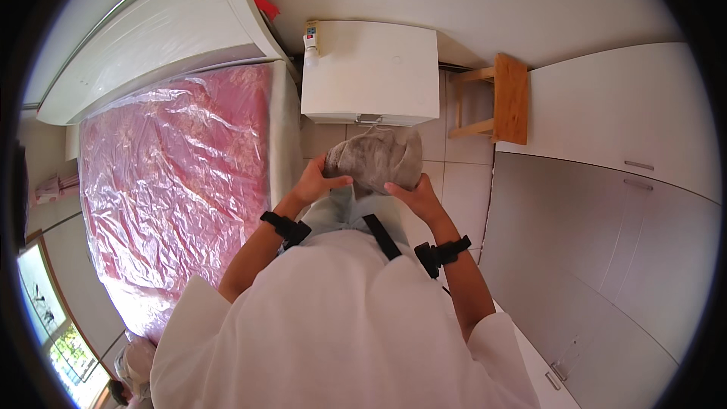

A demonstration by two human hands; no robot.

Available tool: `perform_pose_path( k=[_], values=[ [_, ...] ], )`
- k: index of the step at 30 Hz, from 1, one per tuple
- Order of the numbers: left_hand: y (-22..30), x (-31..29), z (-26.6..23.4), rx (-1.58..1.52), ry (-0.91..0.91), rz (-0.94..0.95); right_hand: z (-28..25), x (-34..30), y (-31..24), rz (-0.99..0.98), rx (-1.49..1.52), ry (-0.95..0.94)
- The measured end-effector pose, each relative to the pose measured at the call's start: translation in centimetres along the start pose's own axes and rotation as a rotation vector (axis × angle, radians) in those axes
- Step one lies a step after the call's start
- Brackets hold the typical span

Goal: The person wipes the top of a bed headboard and an adjacent bedside table with a cloth.

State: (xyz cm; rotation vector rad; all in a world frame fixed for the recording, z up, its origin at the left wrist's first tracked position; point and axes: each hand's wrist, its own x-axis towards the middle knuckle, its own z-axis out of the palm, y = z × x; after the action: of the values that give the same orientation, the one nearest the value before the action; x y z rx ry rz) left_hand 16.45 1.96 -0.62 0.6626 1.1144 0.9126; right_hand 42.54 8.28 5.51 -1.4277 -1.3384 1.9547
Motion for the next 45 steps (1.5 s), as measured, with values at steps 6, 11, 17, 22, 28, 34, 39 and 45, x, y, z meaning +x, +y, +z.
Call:
perform_pose_path(
  k=[6, 11, 17, 22, 28, 34, 39, 45],
  values=[
    [-1.5, 3.4, -0.6, 0.203, 0.252, 0.041, -0.9, 5.1, 2.8, -0.022, -0.089, -0.028],
    [-1.9, 6.6, -1.7, 0.286, 0.463, -0.187, -2.0, 11.6, 7.3, 0.262, 0.028, 0.073],
    [-2.4, 16.4, -6.4, 0.414, 0.519, -0.218, -2.9, 23.7, 8.0, 0.303, -0.199, 0.092],
    [-1.6, 24.6, -6.9, 0.032, 0.381, -0.185, -5.8, 31.4, 10.1, 0.630, 0.602, 0.101],
    [-1.2, 29.3, -6.1, -0.057, 0.273, -0.056, -9.3, 33.2, 9.4, 0.525, 0.638, 0.189],
    [-3.7, 31.1, -9.7, -0.094, 0.220, 0.061, -10.2, 32.9, 6.5, 0.103, 0.192, 0.568],
    [-8.8, 33.2, -17.3, 0.169, 0.429, -0.024, -9.9, 35.4, 12.5, 0.082, -0.276, 0.596],
    [-13.0, 34.4, -18.8, 0.462, 0.664, -0.293, -10.2, 40.9, 19.4, 0.190, 0.044, 0.655]
  ],
)
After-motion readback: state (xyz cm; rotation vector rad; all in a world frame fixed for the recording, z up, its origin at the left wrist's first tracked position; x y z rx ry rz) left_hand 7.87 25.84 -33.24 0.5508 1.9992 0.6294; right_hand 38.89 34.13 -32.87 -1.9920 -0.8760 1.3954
